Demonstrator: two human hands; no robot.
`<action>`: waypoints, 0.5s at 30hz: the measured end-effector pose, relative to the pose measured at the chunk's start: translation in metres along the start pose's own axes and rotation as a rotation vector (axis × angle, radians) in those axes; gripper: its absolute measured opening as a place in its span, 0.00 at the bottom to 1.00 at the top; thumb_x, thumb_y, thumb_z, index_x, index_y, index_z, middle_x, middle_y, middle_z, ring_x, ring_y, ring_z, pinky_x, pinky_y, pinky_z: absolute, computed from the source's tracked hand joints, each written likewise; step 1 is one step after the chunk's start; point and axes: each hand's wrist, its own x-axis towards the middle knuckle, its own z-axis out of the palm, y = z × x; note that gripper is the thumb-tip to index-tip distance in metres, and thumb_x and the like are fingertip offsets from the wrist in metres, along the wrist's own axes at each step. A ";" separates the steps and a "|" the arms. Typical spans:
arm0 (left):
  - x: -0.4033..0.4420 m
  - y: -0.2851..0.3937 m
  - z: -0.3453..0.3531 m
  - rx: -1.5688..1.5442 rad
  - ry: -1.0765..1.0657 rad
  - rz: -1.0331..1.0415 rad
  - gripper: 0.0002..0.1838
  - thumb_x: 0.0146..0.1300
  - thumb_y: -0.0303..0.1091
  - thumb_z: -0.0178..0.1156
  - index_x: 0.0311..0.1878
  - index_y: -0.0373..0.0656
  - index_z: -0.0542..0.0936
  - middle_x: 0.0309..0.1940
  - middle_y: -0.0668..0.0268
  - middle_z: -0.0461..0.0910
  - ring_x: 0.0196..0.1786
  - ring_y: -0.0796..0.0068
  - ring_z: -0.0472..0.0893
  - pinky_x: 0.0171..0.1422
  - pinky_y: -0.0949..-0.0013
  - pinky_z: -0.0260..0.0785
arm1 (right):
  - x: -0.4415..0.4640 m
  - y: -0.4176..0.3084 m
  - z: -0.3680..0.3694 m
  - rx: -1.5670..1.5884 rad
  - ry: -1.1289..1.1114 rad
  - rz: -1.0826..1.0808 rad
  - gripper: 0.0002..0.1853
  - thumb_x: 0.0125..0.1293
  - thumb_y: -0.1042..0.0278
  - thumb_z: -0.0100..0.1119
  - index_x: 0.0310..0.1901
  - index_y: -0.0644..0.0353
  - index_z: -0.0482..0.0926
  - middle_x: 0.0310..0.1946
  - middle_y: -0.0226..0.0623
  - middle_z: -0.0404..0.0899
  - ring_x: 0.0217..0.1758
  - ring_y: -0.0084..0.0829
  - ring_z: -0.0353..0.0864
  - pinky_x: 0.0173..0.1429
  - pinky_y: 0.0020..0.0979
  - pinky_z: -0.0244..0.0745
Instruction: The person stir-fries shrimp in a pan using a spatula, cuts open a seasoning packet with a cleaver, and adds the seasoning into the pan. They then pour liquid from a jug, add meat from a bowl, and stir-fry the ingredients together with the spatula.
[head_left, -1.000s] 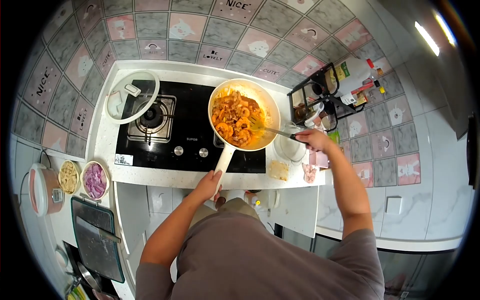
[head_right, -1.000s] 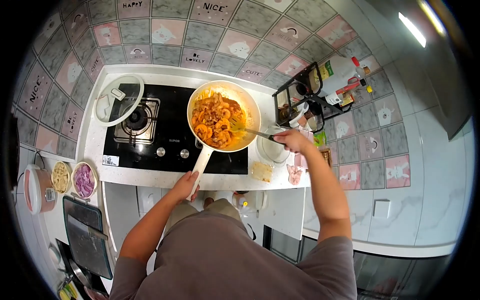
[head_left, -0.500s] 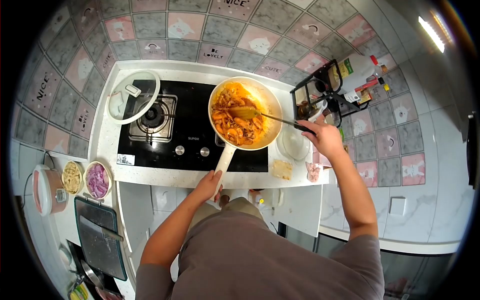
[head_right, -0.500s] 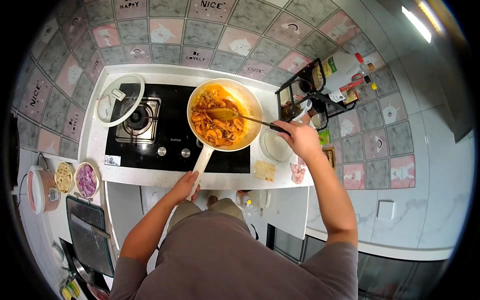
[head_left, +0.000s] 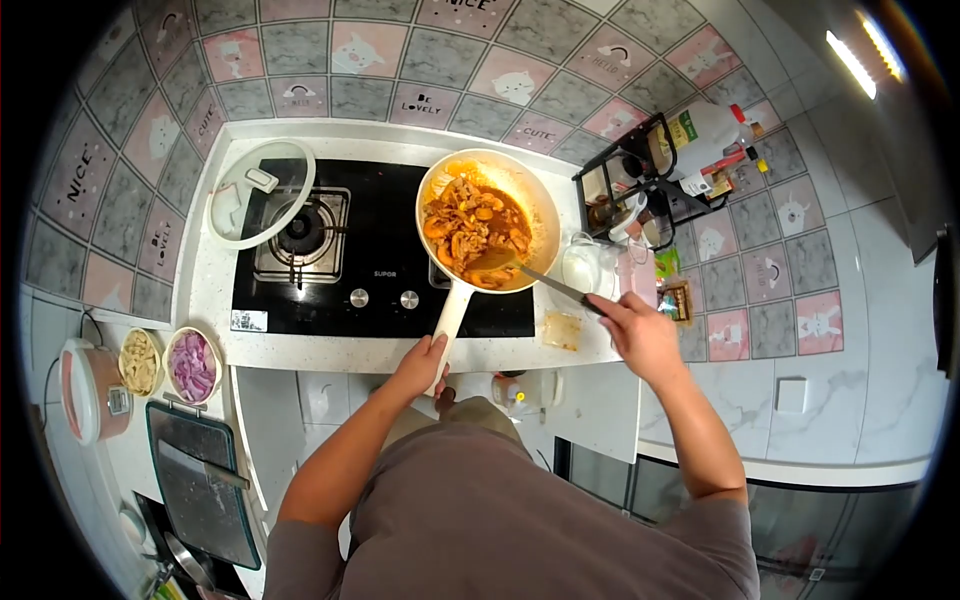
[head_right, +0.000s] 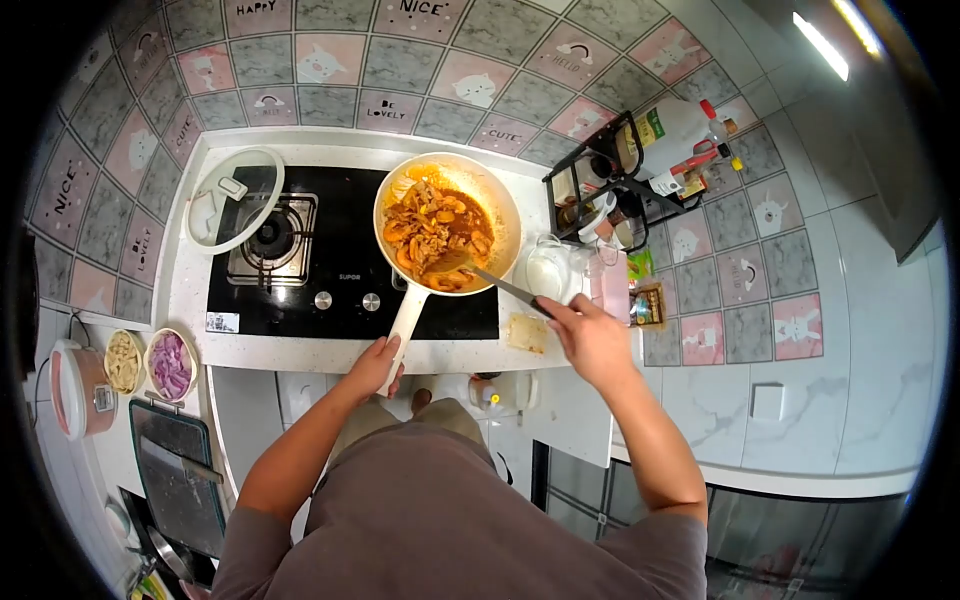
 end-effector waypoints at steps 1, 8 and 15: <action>0.000 0.000 0.000 -0.003 -0.002 -0.001 0.19 0.77 0.52 0.43 0.49 0.45 0.68 0.26 0.67 0.72 0.16 0.74 0.71 0.18 0.66 0.66 | -0.002 0.001 -0.009 -0.019 0.011 0.038 0.17 0.67 0.61 0.61 0.57 0.41 0.81 0.31 0.32 0.76 0.29 0.38 0.81 0.32 0.38 0.77; -0.002 0.003 0.001 -0.010 -0.002 -0.022 0.19 0.77 0.52 0.43 0.48 0.45 0.67 0.25 0.67 0.72 0.16 0.73 0.70 0.18 0.65 0.66 | -0.003 -0.013 -0.025 0.107 -0.087 0.166 0.16 0.64 0.64 0.62 0.54 0.43 0.84 0.31 0.36 0.78 0.32 0.41 0.81 0.38 0.40 0.77; 0.003 -0.001 -0.001 0.014 0.009 0.000 0.19 0.78 0.52 0.43 0.48 0.45 0.67 0.25 0.67 0.72 0.16 0.73 0.70 0.18 0.65 0.66 | 0.039 0.002 0.018 0.150 -0.016 0.230 0.15 0.66 0.62 0.61 0.54 0.43 0.83 0.31 0.39 0.79 0.35 0.44 0.82 0.41 0.42 0.77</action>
